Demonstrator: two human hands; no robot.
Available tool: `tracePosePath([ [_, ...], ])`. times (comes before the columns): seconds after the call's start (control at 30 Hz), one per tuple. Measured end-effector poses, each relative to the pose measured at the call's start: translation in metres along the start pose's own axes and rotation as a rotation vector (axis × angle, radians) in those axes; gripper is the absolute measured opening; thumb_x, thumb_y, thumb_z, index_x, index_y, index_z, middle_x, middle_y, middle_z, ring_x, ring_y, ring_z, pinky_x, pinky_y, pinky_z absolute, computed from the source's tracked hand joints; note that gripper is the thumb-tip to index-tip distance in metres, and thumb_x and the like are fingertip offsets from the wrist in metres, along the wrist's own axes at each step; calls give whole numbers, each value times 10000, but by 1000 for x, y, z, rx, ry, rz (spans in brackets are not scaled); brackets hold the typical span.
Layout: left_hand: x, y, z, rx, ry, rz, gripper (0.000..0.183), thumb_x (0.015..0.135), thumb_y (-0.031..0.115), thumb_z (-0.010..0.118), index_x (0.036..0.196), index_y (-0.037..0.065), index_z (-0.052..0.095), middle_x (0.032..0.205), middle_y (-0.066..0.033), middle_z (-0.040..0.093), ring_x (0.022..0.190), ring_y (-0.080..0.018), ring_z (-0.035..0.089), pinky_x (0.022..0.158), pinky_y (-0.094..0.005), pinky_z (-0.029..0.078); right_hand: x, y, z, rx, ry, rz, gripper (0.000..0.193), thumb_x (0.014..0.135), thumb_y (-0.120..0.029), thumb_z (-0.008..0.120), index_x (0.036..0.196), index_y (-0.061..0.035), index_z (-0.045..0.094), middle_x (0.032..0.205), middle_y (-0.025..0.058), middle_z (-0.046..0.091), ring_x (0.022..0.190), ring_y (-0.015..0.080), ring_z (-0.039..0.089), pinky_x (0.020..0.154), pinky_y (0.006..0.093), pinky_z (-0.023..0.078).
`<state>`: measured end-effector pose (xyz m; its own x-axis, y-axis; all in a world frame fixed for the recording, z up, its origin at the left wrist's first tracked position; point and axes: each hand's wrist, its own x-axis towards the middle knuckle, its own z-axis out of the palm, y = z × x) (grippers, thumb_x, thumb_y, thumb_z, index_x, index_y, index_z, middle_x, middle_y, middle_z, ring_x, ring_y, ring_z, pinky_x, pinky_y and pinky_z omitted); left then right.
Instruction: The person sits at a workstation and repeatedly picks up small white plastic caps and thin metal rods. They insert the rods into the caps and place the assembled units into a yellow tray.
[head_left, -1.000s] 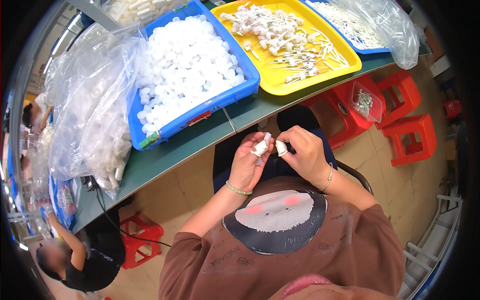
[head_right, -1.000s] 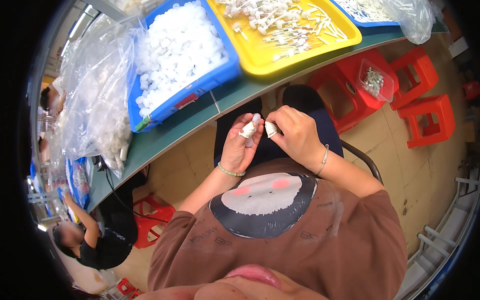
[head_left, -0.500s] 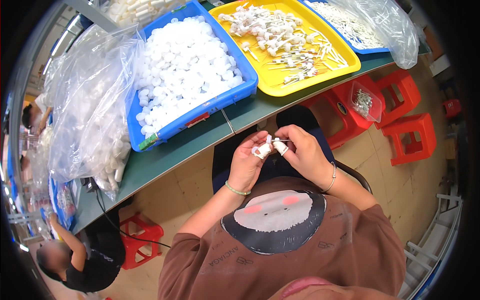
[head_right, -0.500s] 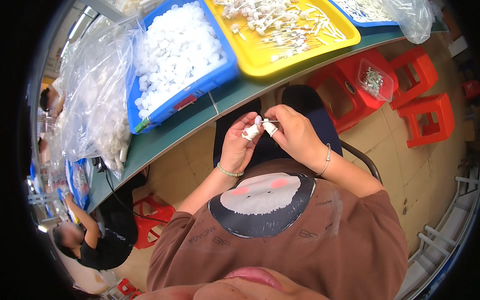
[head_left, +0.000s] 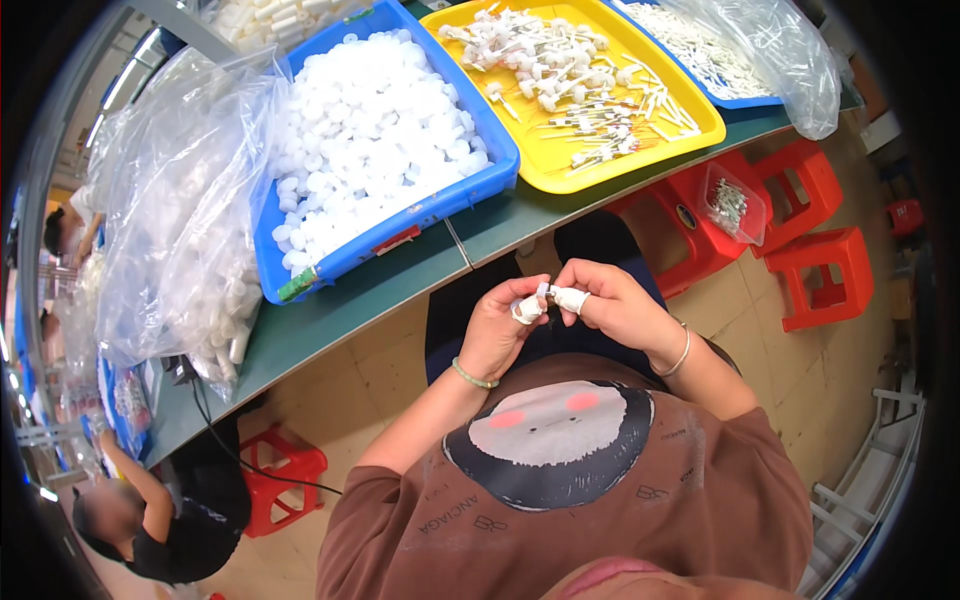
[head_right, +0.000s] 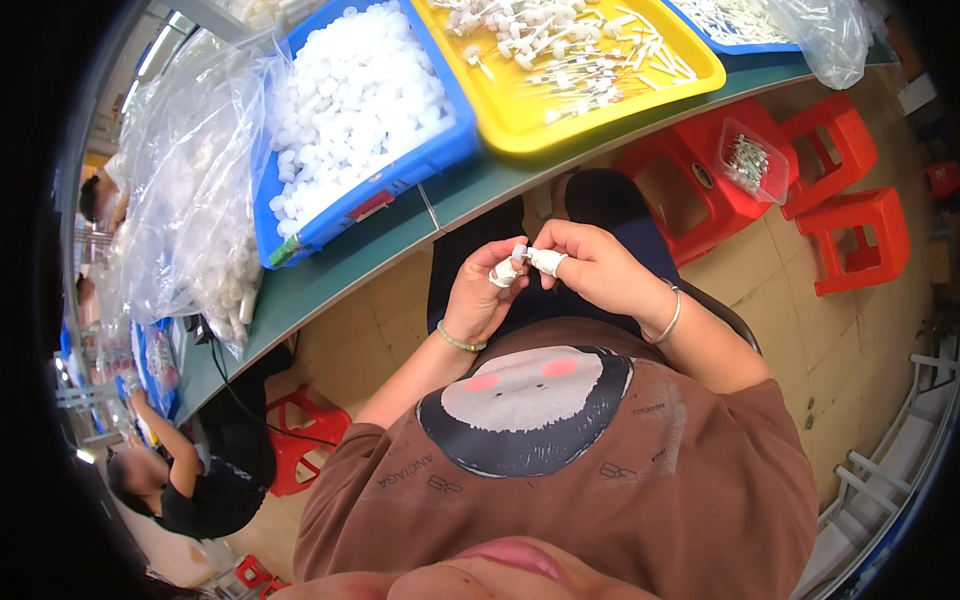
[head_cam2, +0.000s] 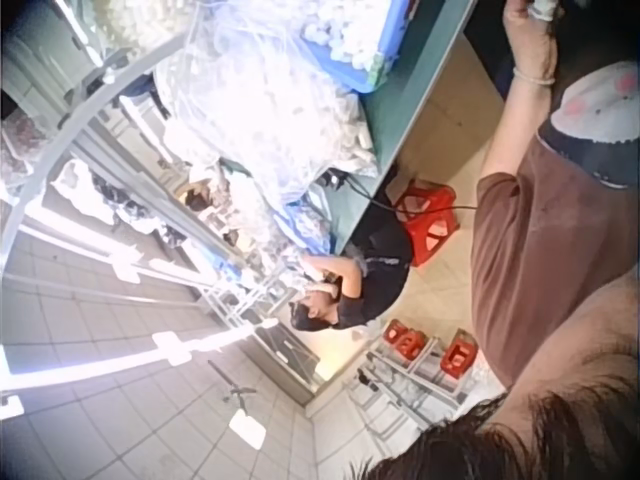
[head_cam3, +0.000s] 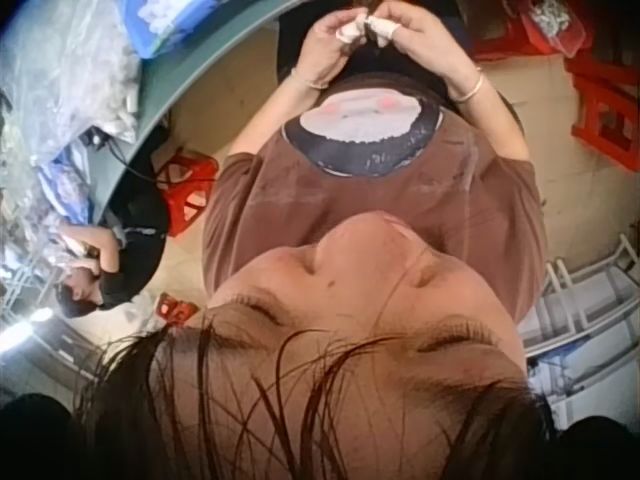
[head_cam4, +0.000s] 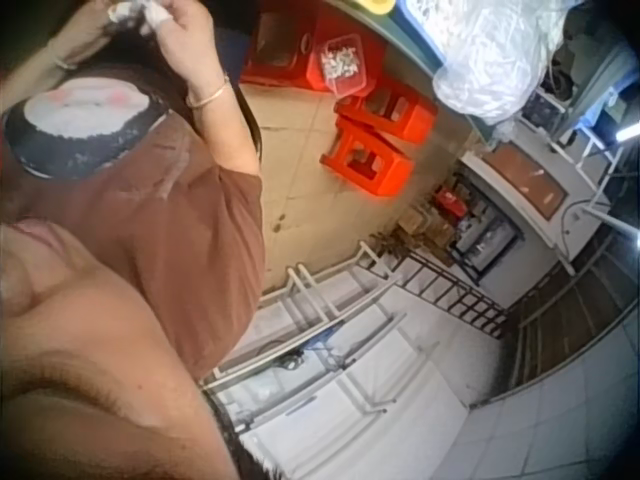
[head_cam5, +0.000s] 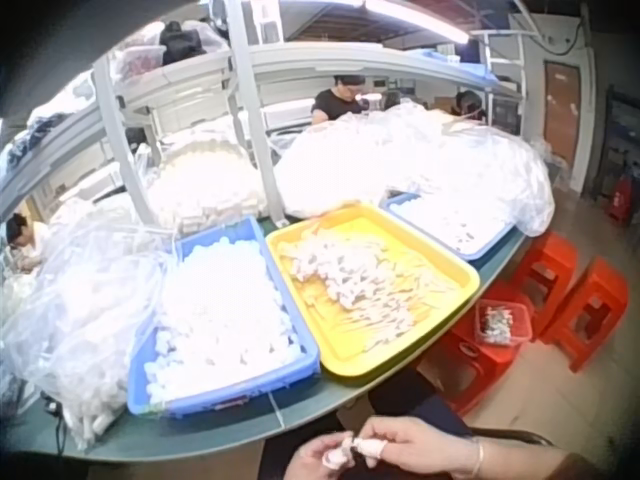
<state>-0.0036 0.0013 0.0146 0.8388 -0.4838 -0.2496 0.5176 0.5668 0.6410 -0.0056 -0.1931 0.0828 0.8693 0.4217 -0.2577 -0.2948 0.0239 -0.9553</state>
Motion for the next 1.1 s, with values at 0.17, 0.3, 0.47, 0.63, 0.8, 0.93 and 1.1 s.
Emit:
tracePosePath([
  [0.17,0,-4,0,18,14,17,216,877,61,658,1092,86,649,999,-10,652,854,-86,628,729,-190,535,1,7,10,-518,120,-349,61,862,-4,535,923,-6,534,771,61,575,639,160,555,548,307,457],
  [0.3,-3,0,12,22,94,-16,204,876,60,659,1079,76,651,996,-10,649,872,-87,624,750,-204,531,-6,0,21,-1109,205,-599,156,774,37,559,912,-4,498,833,160,540,704,337,584,588,407,484],
  [0.47,-2,0,15,113,98,1,226,860,46,674,1084,38,648,989,-25,642,859,-97,624,772,-224,537,-6,10,23,-890,278,-542,162,790,50,542,929,11,470,849,189,537,742,379,576,642,433,487],
  [0.63,-2,4,22,-128,-8,-17,199,924,132,609,1103,59,563,992,3,577,644,-38,417,530,-148,346,-7,-28,-5,-868,48,-551,195,826,-52,603,1001,-11,527,896,176,594,854,372,603,716,409,500],
  [0.8,-6,12,27,-119,-94,-42,196,937,129,585,1120,76,540,1046,-11,593,590,-17,366,460,-147,298,0,-117,-107,-1258,676,-530,147,820,-88,614,953,-38,651,919,164,652,855,336,625,739,401,499],
  [0.93,-6,10,24,-141,-84,-28,191,942,118,570,1129,93,543,1089,-29,606,577,-15,366,463,-141,295,21,-138,-141,-1508,576,-343,120,764,-71,630,868,-24,667,840,157,655,818,319,631,741,385,497],
  [1.1,-9,15,24,-99,-87,93,234,920,98,589,1148,89,541,1130,-54,611,573,-19,380,472,-146,311,40,-149,-146,-1518,429,-118,81,728,-55,668,796,-11,673,821,146,657,783,295,634,720,363,499],
])
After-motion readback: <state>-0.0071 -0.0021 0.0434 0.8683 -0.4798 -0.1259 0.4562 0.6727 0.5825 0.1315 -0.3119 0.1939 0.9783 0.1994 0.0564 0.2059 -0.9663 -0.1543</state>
